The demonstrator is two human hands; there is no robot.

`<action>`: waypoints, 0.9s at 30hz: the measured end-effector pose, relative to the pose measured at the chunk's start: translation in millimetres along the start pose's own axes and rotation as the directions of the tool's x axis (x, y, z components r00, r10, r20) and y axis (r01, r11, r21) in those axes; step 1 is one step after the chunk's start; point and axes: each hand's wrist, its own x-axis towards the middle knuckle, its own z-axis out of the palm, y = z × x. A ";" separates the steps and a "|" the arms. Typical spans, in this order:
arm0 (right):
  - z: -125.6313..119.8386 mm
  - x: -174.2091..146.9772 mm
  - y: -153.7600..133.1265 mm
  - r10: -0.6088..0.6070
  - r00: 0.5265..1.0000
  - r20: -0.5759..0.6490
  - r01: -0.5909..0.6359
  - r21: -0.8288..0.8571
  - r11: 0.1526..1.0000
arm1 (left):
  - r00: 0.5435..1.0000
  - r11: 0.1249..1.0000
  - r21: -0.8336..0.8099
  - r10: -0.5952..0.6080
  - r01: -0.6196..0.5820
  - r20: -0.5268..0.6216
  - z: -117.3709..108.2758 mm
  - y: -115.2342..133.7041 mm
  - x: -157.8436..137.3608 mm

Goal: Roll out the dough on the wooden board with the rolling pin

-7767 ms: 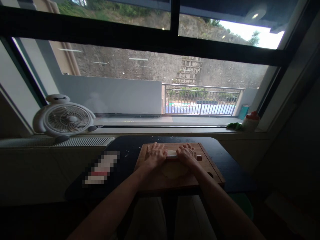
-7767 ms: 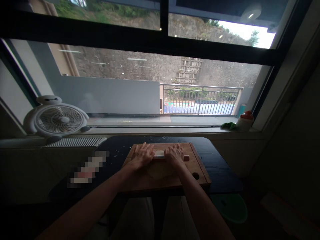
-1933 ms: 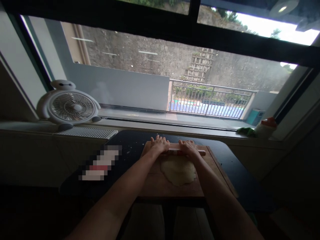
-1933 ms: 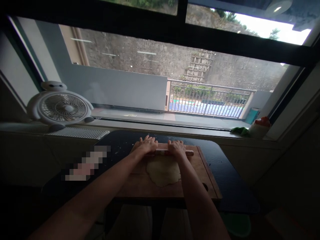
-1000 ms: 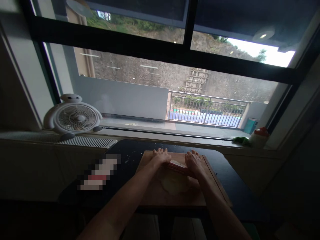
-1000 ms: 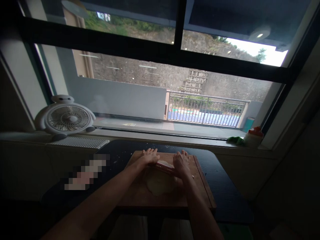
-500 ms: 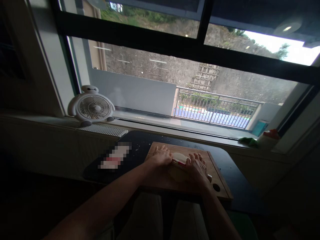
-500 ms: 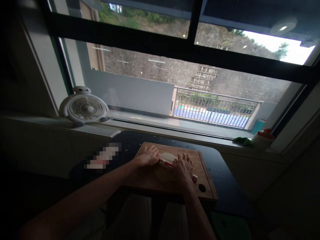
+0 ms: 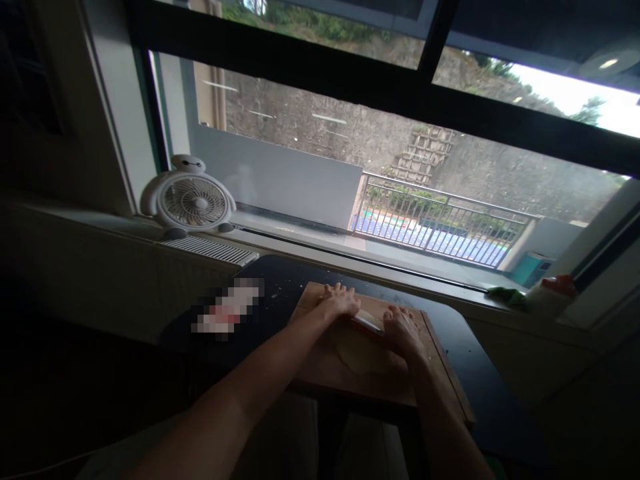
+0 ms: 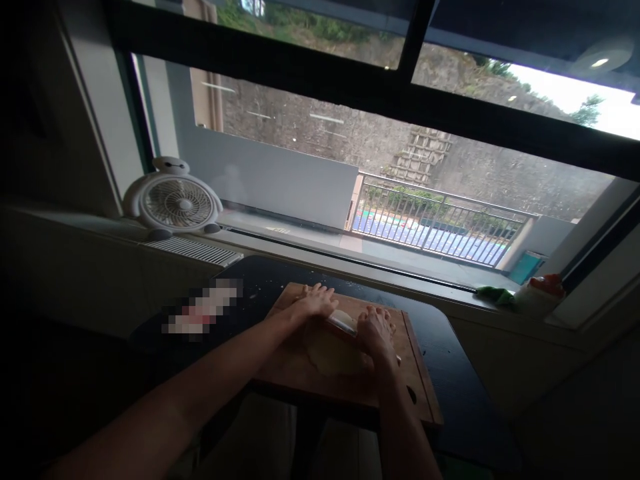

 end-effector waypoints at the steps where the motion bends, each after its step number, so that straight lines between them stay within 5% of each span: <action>1: 1.0 -4.4 -0.8 -0.003 1.000 -0.008 0.003 -0.004 1.000 | 1.000 1.000 0.015 0.007 -0.007 0.026 -1.0 -1.1 -5.2; 10: 2.5 -42.4 -14.0 -0.068 0.990 -0.122 0.058 -0.082 0.995 | 0.997 0.991 0.136 0.010 -0.019 0.070 -11.1 -2.6 -51.5; 27: 0.2 -39.5 -13.4 -0.052 0.998 -0.034 0.050 -0.072 0.996 | 0.997 0.987 0.158 0.021 -0.032 0.070 -2.7 -11.2 -41.0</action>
